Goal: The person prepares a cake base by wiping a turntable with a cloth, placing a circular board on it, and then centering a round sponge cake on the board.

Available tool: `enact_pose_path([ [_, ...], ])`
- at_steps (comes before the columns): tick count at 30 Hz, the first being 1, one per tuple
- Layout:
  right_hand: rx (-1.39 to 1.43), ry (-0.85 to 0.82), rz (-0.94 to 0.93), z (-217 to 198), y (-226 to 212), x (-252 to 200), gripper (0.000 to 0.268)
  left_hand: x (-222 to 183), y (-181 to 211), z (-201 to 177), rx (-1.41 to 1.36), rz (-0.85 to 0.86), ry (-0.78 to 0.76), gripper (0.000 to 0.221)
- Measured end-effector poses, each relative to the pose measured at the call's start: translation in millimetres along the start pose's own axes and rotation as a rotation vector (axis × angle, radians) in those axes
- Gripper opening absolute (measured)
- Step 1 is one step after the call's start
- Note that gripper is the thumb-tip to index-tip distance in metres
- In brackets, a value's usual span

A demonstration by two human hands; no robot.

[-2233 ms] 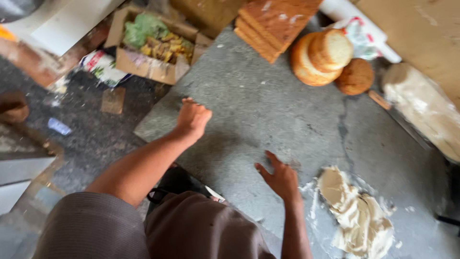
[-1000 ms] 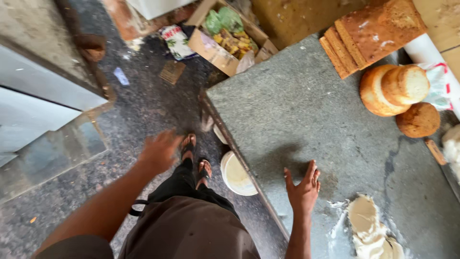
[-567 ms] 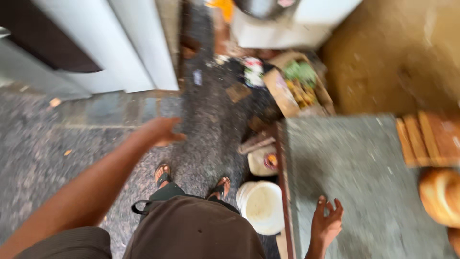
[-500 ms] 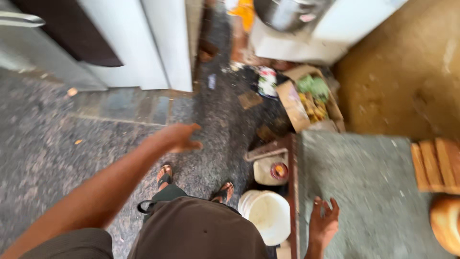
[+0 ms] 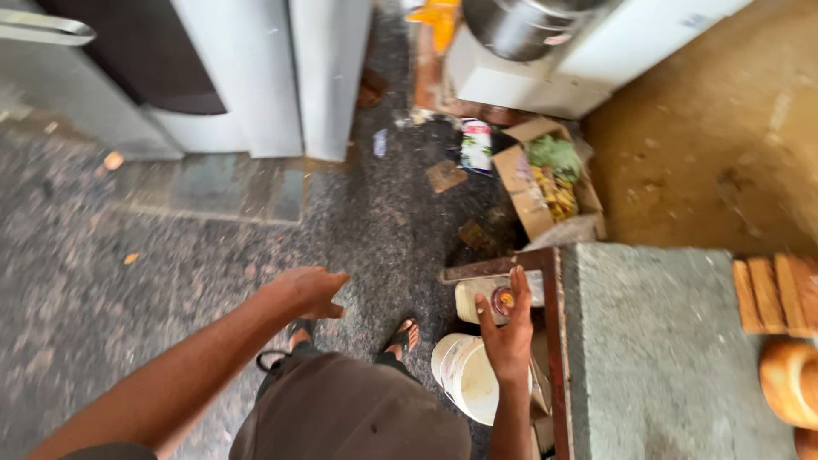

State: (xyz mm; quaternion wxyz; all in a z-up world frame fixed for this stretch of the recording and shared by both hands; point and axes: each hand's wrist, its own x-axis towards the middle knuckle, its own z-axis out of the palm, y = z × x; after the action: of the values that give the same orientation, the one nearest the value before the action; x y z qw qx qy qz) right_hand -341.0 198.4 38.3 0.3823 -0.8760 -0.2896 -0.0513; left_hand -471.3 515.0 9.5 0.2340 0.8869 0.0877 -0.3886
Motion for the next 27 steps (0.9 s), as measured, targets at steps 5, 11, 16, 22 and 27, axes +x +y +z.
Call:
enact_pose_path([
  [5,0.062,0.137,0.354,-33.3,13.1,-31.2,0.077,63.7,27.9,-73.6,0.062,0.241,0.162,0.086],
  [11,0.369,0.371,0.472,-86.9,94.4,-60.8,0.082,120.7,131.1,-193.8,0.157,0.308,0.346,0.083],
  [16,0.345,0.549,0.478,-130.9,180.1,-59.0,0.08,162.8,277.2,-263.4,0.218,0.603,0.619,0.076],
  [22,0.468,0.755,0.73,-203.8,229.0,21.6,0.081,145.7,481.0,-287.6,0.224,1.091,0.422,0.075],
  [27,0.319,0.921,0.421,-285.5,220.3,94.1,0.071,150.4,610.1,-340.6,-0.003,1.353,0.495,0.061],
])
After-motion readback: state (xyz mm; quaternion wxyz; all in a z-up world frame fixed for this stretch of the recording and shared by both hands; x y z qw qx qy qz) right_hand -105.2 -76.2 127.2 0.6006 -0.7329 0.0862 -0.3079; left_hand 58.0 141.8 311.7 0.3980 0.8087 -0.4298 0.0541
